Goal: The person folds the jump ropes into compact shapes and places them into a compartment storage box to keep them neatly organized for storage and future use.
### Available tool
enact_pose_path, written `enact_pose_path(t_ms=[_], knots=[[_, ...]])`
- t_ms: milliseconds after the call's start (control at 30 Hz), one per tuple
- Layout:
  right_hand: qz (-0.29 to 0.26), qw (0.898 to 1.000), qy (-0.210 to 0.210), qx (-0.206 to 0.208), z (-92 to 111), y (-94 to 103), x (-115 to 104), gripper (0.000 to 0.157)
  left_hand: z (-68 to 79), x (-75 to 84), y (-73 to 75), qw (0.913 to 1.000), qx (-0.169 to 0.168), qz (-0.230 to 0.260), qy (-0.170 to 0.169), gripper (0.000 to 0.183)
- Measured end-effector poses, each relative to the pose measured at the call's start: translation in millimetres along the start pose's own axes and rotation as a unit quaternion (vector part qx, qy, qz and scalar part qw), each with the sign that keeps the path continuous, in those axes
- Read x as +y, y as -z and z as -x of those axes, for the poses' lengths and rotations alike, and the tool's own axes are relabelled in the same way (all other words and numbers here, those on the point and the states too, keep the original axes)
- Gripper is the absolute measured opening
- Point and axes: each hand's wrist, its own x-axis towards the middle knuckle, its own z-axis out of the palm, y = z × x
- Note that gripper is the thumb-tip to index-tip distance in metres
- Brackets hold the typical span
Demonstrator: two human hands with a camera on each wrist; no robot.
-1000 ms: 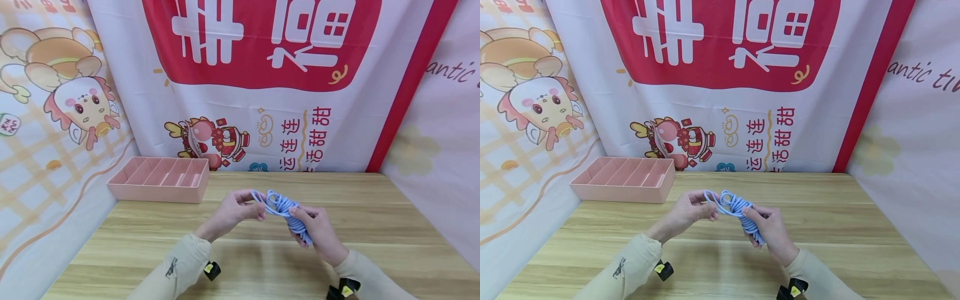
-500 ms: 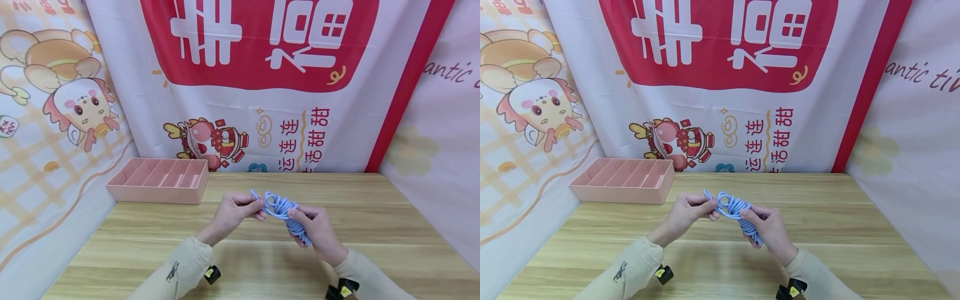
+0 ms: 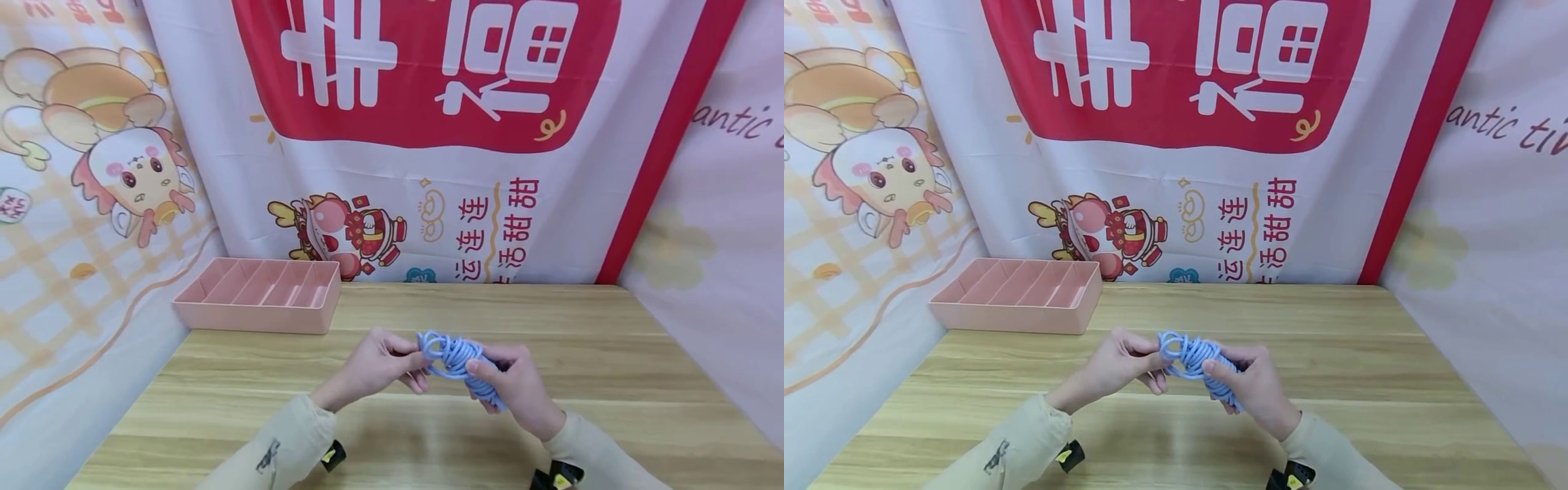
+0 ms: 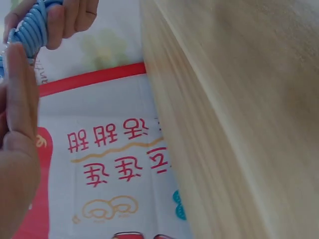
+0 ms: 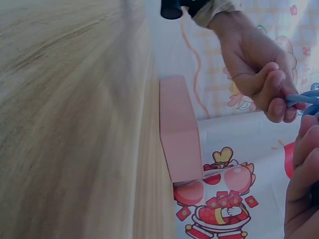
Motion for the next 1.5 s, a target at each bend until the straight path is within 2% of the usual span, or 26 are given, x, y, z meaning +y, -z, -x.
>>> enact_pose_path(t_ms=[67,133,300,433,567,633,700,733,833,933,1033,1100,1233,1333,1400,1500], knots=[[0.010,1.000,-0.005,0.006,0.9,0.3,2.4,0.022,0.1,3.0,-2.9,0.9986,0.008,-0.052,0.001,0.011],[0.020,1.000,-0.013,0.015,1.9,0.6,4.5,0.024,-0.5,4.8,-6.0,0.9941,0.013,-0.106,-0.013,0.010],[0.044,0.998,-0.023,0.033,3.2,0.7,7.6,0.026,-3.5,4.7,-10.0,0.9714,0.020,-0.219,-0.089,0.008],[0.080,0.996,-0.014,0.032,2.3,0.7,7.2,0.027,-5.0,0.9,-9.2,0.9484,0.030,-0.282,-0.142,0.012],[0.137,0.990,0.004,0.020,-1.2,0.6,5.2,0.029,-4.8,-1.3,-7.5,0.9274,0.042,-0.329,-0.173,0.020],[0.163,0.987,0.011,0.009,-2.8,0.6,4.1,0.031,-3.7,-1.7,-6.9,0.9242,0.050,-0.335,-0.177,0.021],[0.185,0.983,0.009,0.000,-4.0,0.6,3.1,0.033,-2.4,-1.9,-6.6,0.9259,0.056,-0.330,-0.175,0.022],[0.197,0.980,0.007,-0.006,-4.6,0.7,2.9,0.034,-1.7,-2.0,-6.7,0.9299,0.057,-0.320,-0.171,0.021],[0.217,0.976,-0.004,-0.020,-6.0,1.0,1.2,0.037,-0.5,-3.1,-6.5,0.9517,0.051,-0.266,-0.144,0.017],[0.214,0.976,-0.017,-0.027,-7.3,1.2,-0.3,0.039,-0.7,-2.9,-4.7,0.9771,0.034,-0.186,-0.098,0.012],[0.199,0.979,-0.029,-0.027,-7.8,1.5,-1.6,0.039,-1.5,-1.0,-0.1,0.9895,0.017,-0.136,-0.046,0.011],[0.195,0.980,-0.035,-0.026,-8.0,1.6,-2.2,0.038,-1.0,1.1,3.9,0.9928,0.009,-0.119,-0.016,0.013],[0.214,0.976,-0.032,-0.023,-8.9,1.5,-1.6,0.039,1.9,3.8,10.3,0.9953,0.001,-0.096,0.013,0.025],[0.238,0.971,-0.021,-0.019,-9.0,0.4,1.7,0.041,2.9,3.7,10.9,0.9887,0.017,-0.149,-0.009,0.025],[0.252,0.968,-0.008,-0.017,-8.7,-1.1,4.9,0.043,2.9,3.7,9.4,0.9766,0.041,-0.208,-0.036,0.021],[0.260,0.966,0.009,-0.011,-7.9,-3.6,8.5,0.044,2.5,4.5,6.7,0.9493,0.099,-0.289,-0.073,0.013]])
